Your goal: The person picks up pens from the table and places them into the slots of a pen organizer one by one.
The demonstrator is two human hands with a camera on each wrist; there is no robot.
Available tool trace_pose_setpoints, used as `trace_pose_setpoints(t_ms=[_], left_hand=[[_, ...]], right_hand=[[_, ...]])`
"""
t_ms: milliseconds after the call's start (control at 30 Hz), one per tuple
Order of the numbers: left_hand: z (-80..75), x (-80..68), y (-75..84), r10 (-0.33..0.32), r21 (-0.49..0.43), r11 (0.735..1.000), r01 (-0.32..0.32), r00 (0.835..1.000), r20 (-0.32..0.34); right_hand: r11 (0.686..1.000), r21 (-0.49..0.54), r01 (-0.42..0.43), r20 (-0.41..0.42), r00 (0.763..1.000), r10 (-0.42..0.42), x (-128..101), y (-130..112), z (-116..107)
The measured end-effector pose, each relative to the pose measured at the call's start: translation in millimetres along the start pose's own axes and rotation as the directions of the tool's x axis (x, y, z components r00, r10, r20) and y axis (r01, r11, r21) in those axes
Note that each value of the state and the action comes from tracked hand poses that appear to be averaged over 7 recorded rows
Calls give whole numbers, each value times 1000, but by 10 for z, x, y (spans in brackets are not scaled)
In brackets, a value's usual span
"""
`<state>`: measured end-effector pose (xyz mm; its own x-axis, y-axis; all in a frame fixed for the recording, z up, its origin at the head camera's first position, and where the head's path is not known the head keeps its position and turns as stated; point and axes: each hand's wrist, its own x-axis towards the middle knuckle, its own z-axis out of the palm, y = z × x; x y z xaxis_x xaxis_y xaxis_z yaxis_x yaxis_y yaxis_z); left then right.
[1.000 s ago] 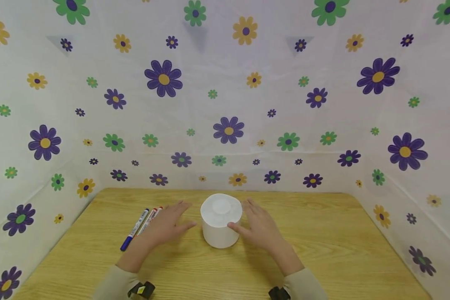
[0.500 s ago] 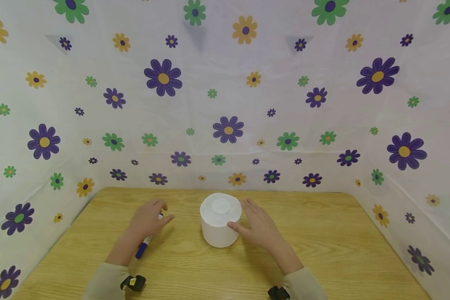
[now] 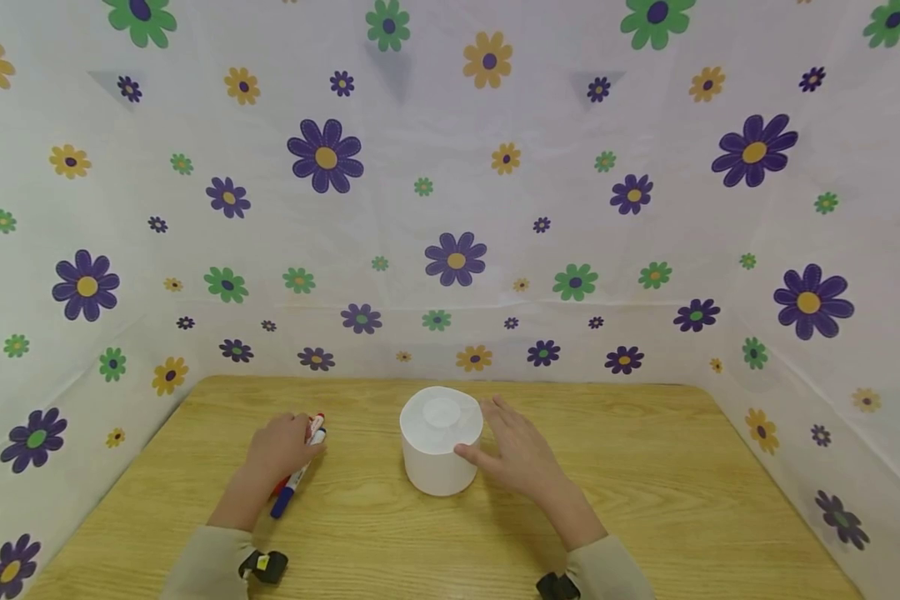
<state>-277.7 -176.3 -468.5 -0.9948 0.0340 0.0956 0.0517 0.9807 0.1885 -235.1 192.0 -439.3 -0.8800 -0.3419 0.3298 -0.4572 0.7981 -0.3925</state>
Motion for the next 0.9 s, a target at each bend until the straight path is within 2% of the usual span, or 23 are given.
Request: trace_pose_setpoints(t_ms=[133, 300, 500, 633, 900], left_hand=[[33, 1, -18, -25, 3, 1000, 25, 999, 20], [75, 17, -23, -27, 56, 998, 25, 999, 37], [46, -21, 37, -32, 77, 997, 26, 997, 72], [4, -64, 88, -15, 88, 996, 10, 998, 53], [-110, -106, 216, 18, 30, 999, -18, 1000, 7]], right_hand=[[1000, -4, 2, -4, 1000, -2, -10, 0, 6], [1000, -8, -1, -2, 1000, 1, -12, 2, 22], [1000, -13, -8, 2, 1000, 8, -26, -7, 31], [1000, -16, -5, -1, 1000, 5, -36, -15, 31], [1000, -28, 3, -14, 1000, -3, -39, -14, 40]])
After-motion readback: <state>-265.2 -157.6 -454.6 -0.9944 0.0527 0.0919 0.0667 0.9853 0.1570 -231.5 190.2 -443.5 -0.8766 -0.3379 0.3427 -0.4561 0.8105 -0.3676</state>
